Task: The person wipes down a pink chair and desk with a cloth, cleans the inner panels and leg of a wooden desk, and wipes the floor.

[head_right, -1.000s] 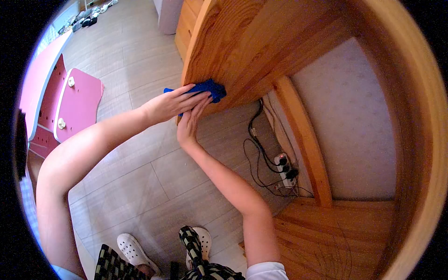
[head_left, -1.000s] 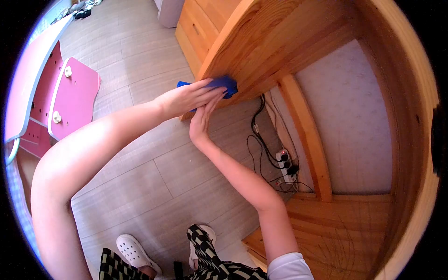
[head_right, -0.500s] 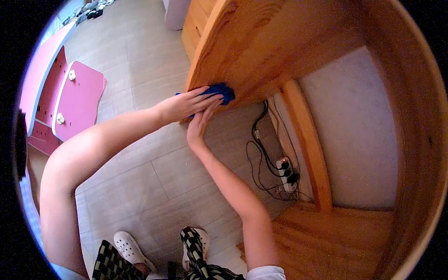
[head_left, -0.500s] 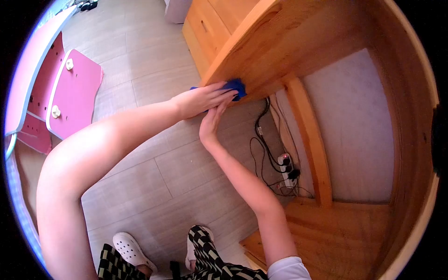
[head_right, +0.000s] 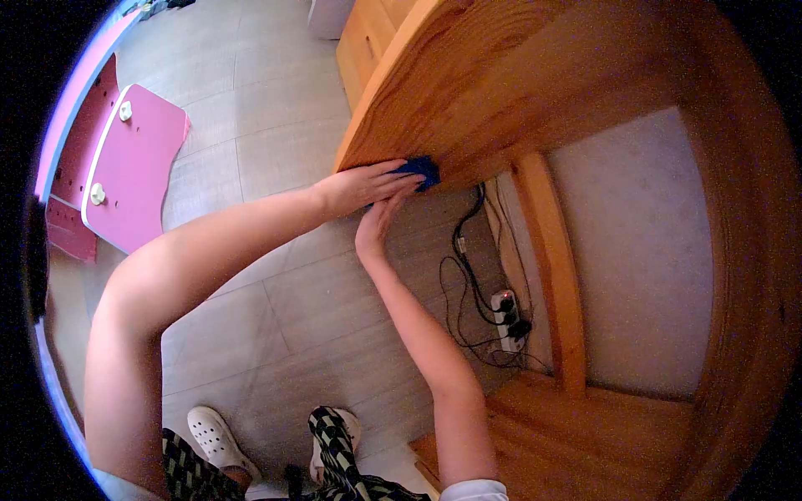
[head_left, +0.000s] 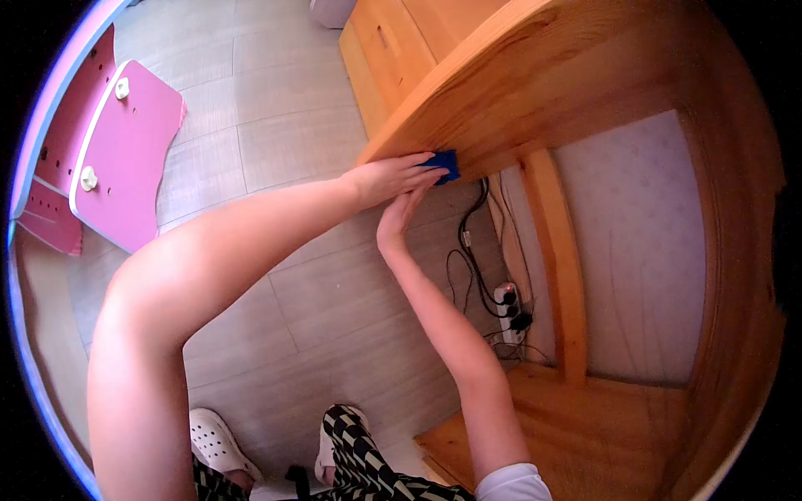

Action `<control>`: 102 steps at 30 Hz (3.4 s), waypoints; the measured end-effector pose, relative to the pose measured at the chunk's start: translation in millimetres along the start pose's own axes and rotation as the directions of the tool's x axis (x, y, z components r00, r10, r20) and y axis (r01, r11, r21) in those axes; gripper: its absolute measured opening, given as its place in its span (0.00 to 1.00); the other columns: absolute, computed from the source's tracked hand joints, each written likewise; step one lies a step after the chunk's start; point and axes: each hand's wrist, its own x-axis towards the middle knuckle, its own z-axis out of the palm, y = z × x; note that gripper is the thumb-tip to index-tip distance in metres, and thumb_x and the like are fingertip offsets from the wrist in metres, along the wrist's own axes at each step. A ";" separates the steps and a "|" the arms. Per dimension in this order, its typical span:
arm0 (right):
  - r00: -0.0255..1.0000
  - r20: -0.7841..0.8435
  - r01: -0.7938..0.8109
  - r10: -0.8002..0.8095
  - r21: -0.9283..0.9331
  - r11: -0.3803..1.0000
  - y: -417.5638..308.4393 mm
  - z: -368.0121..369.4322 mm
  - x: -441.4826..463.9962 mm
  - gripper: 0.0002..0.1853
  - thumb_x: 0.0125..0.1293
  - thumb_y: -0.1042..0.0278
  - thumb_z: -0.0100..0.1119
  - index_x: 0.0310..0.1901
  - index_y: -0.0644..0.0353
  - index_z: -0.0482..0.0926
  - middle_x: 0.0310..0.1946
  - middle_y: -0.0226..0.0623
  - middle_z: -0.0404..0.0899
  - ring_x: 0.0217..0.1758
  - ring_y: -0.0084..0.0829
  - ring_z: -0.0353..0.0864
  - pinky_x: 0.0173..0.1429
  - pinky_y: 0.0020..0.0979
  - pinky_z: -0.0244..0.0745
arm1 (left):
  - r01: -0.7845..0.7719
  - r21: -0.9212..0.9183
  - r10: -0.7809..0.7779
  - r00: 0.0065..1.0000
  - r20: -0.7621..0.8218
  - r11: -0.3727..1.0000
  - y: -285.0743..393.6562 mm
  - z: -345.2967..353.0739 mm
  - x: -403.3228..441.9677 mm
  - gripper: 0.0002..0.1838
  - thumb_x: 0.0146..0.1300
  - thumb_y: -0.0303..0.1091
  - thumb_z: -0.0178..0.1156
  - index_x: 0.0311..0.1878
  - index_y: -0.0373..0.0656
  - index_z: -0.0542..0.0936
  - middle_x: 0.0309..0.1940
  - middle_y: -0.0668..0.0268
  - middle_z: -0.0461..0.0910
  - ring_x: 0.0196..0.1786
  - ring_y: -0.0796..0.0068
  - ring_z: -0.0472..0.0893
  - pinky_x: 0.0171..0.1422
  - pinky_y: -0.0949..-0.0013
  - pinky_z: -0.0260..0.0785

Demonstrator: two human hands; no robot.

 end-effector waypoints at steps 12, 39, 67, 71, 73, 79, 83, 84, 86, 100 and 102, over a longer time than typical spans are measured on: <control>1.000 -0.011 0.021 -0.022 -0.050 0.999 43.3 -12.4 11.8 0.39 0.75 0.50 0.31 0.74 0.63 0.26 0.78 0.48 0.23 0.81 0.42 0.24 0.80 0.39 0.24 | -0.010 -0.085 0.014 0.999 0.053 0.996 28.6 19.2 30.8 0.38 0.65 0.48 0.46 0.77 0.52 0.50 0.79 0.72 0.40 0.80 0.77 0.37 0.82 0.58 0.24; 0.990 -0.017 -0.143 0.143 0.024 0.989 75.5 18.4 -17.9 0.38 0.75 0.53 0.30 0.74 0.67 0.30 0.77 0.54 0.26 0.81 0.45 0.26 0.80 0.40 0.25 | -0.095 -0.232 0.134 0.978 0.159 0.968 60.2 46.4 12.4 0.35 0.67 0.47 0.45 0.77 0.53 0.52 0.79 0.72 0.41 0.80 0.77 0.40 0.82 0.58 0.28; 0.976 0.100 -0.201 0.194 0.072 0.977 29.4 60.0 -86.4 0.39 0.75 0.53 0.33 0.74 0.71 0.31 0.77 0.55 0.31 0.81 0.44 0.29 0.81 0.38 0.28 | -0.203 -0.170 0.214 0.975 0.049 0.964 38.0 30.7 -85.4 0.33 0.62 0.43 0.50 0.73 0.48 0.62 0.76 0.71 0.54 0.77 0.76 0.53 0.80 0.63 0.39; 0.976 0.119 -0.192 0.183 0.070 0.979 20.4 59.5 -90.8 0.38 0.75 0.53 0.34 0.74 0.70 0.32 0.77 0.54 0.30 0.81 0.44 0.30 0.81 0.38 0.30 | -0.218 -0.217 0.234 0.971 0.050 0.952 30.7 21.9 -93.1 0.34 0.61 0.42 0.52 0.72 0.47 0.62 0.76 0.68 0.54 0.77 0.75 0.54 0.80 0.62 0.40; 0.969 0.134 -0.216 0.207 0.054 0.975 23.7 62.6 -93.0 0.38 0.76 0.52 0.34 0.74 0.69 0.32 0.77 0.54 0.30 0.81 0.44 0.30 0.80 0.38 0.30 | -0.210 -0.241 0.229 0.972 0.051 0.947 29.3 21.9 -98.7 0.35 0.61 0.42 0.52 0.72 0.46 0.62 0.76 0.67 0.54 0.77 0.74 0.54 0.80 0.62 0.39; 0.971 0.160 -0.208 0.178 0.200 0.957 5.6 58.1 -99.3 0.37 0.76 0.55 0.34 0.74 0.68 0.33 0.77 0.52 0.33 0.81 0.42 0.33 0.80 0.36 0.34 | -0.185 -0.227 0.210 0.973 0.092 0.956 19.9 -6.0 -107.6 0.32 0.62 0.40 0.53 0.70 0.44 0.65 0.75 0.63 0.56 0.76 0.71 0.56 0.80 0.60 0.40; 0.974 0.189 -0.153 0.127 0.134 0.979 16.9 53.9 -106.2 0.34 0.75 0.58 0.35 0.74 0.70 0.41 0.76 0.54 0.40 0.80 0.45 0.40 0.80 0.36 0.38 | -0.070 -0.380 0.121 0.986 0.112 0.922 21.8 -18.0 -116.3 0.30 0.62 0.39 0.52 0.68 0.41 0.67 0.73 0.60 0.59 0.75 0.68 0.57 0.79 0.59 0.45; 0.978 0.185 -0.113 0.093 0.098 0.989 22.8 53.1 -109.0 0.33 0.74 0.60 0.37 0.73 0.71 0.45 0.75 0.56 0.44 0.79 0.48 0.44 0.79 0.38 0.40 | -0.013 -0.440 0.072 0.990 0.117 0.898 23.6 -22.5 -118.4 0.30 0.62 0.38 0.51 0.68 0.39 0.67 0.72 0.59 0.61 0.74 0.66 0.59 0.78 0.58 0.48; 0.965 0.234 -0.152 0.122 0.115 0.982 -9.8 28.0 -109.1 0.32 0.74 0.60 0.37 0.73 0.70 0.48 0.74 0.55 0.48 0.78 0.47 0.47 0.79 0.37 0.42 | 0.095 -0.485 -0.038 0.991 0.127 0.869 32.9 -30.3 -122.9 0.27 0.62 0.37 0.51 0.65 0.38 0.68 0.69 0.57 0.64 0.73 0.65 0.61 0.77 0.59 0.50; 0.972 0.094 -0.214 0.214 -0.013 0.977 6.0 -76.5 -162.2 0.43 0.62 0.52 0.65 0.70 0.68 0.54 0.69 0.55 0.59 0.72 0.46 0.60 0.74 0.40 0.55 | 0.570 -0.784 -0.277 0.734 0.620 -0.246 83.7 -98.8 -103.4 0.16 0.65 0.38 0.59 0.48 0.35 0.75 0.34 0.41 0.80 0.39 0.40 0.80 0.43 0.48 0.72; 0.957 0.068 -0.286 0.283 0.031 0.958 18.2 -92.3 -175.0 0.44 0.62 0.52 0.65 0.70 0.68 0.54 0.67 0.53 0.61 0.71 0.43 0.61 0.73 0.39 0.56 | 0.565 -0.762 -0.250 0.726 0.641 -0.316 96.2 -108.8 -90.8 0.16 0.65 0.38 0.59 0.49 0.35 0.75 0.36 0.41 0.80 0.41 0.41 0.81 0.45 0.50 0.73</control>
